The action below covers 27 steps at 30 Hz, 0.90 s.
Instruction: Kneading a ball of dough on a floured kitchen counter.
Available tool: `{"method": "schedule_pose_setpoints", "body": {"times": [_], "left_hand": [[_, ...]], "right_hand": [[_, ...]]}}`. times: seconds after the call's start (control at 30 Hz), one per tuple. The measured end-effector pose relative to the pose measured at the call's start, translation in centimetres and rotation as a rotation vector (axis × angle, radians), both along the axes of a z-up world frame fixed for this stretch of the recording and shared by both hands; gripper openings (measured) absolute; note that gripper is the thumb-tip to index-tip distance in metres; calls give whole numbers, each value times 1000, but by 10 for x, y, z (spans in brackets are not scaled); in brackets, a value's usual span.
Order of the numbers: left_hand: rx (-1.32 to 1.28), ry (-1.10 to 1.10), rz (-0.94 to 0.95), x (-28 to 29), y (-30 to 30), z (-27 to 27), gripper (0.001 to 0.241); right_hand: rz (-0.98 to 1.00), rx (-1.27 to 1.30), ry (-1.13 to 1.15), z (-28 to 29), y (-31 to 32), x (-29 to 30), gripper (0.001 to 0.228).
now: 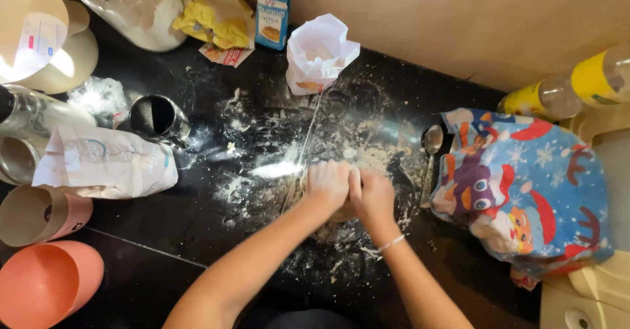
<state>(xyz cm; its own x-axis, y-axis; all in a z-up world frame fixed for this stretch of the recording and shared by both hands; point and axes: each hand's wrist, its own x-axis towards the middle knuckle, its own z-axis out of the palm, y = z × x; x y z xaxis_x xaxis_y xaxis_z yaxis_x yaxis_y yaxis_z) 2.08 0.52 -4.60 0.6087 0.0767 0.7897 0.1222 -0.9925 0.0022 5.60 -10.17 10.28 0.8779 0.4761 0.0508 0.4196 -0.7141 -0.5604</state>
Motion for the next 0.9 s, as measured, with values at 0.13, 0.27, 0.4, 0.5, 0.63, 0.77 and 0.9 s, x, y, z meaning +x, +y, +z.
{"method": "schedule_pose_setpoints", "body": {"times": [0.13,0.27,0.4,0.5,0.63,0.77,0.9], "left_hand": [[-63,-192,-113,-43,-12,-8,41],[-260,137,-193,-57,-1,70,50],[-273,119,-216,-18,21,108,45],[-299,20,-257,28,22,-3,32],[-355,272,-200,69,40,40,23],[-414,558,-31,89,36,44,30],[-947,1252,-167,103,68,121,74]], "right_hand": [[136,189,-529,-67,-27,-47,37],[101,133,-608,-96,-32,-56,42],[29,44,-560,-72,-3,-30,46],[8,66,-622,-141,-9,8,40],[-53,11,-596,-98,18,48,31],[-188,-59,-171,-41,32,66,36],[-214,93,341,-65,4,99,66]]}}
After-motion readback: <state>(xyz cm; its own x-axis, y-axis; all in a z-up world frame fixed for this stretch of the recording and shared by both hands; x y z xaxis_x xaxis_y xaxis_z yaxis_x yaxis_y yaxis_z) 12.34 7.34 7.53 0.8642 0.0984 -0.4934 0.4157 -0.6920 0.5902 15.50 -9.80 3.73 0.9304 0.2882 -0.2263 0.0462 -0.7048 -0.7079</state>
